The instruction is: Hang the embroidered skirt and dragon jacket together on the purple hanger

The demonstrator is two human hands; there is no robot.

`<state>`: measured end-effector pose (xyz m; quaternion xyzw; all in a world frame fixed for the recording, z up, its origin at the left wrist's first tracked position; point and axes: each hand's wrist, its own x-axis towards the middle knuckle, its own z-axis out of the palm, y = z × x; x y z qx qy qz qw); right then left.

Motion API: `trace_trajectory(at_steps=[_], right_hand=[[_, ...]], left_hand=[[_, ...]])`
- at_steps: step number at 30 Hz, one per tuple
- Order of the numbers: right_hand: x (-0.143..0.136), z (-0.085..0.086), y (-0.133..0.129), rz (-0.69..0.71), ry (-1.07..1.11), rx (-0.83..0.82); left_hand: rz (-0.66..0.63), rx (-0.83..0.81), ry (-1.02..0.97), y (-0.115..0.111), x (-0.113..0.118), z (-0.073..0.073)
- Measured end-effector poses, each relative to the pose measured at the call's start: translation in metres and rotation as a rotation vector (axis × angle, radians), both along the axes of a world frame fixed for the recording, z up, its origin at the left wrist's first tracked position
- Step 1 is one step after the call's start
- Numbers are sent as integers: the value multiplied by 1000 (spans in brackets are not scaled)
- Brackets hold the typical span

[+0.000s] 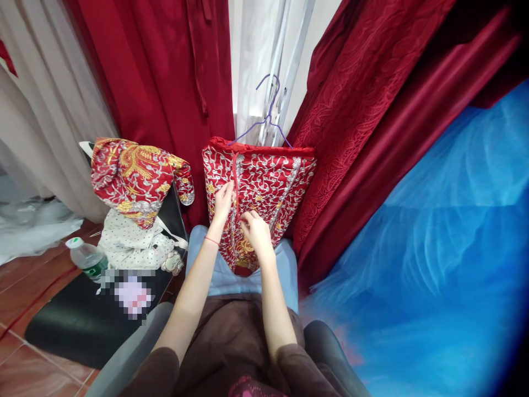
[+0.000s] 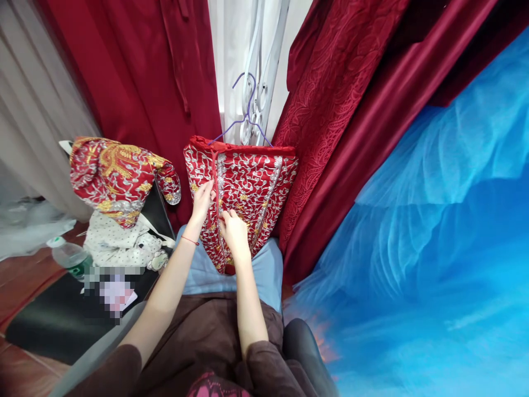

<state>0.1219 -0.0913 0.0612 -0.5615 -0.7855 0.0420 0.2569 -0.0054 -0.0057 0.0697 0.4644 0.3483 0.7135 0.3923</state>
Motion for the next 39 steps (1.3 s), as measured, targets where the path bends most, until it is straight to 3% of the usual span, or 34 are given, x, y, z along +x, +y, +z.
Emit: trace_trajectory(at_steps=[5,9,14,18,24,29,35,39], right_hand=[[-6,1,1,-34,-82,-33],[-4,-1,3,-109,-54,-45],[-1,-5,6,-171,-42,-89],[-1,-9,9,-108,-53,-81],[-1,-9,10,17,10,-16],[-4,10,21,96,93,51],[-17,46,76,231,405,170],[-28,58,104,298,522,190]], left_hand=[[-57,-72,-76,8,1,20],[39,-65,-206,7,-3,30],[25,-9,-105,5,-8,15],[79,-20,-12,13,-6,-3],[71,8,15,19,-3,-6],[101,85,26,16,-6,-4],[79,143,39,10,-12,-5],[49,99,23,8,-13,-7]])
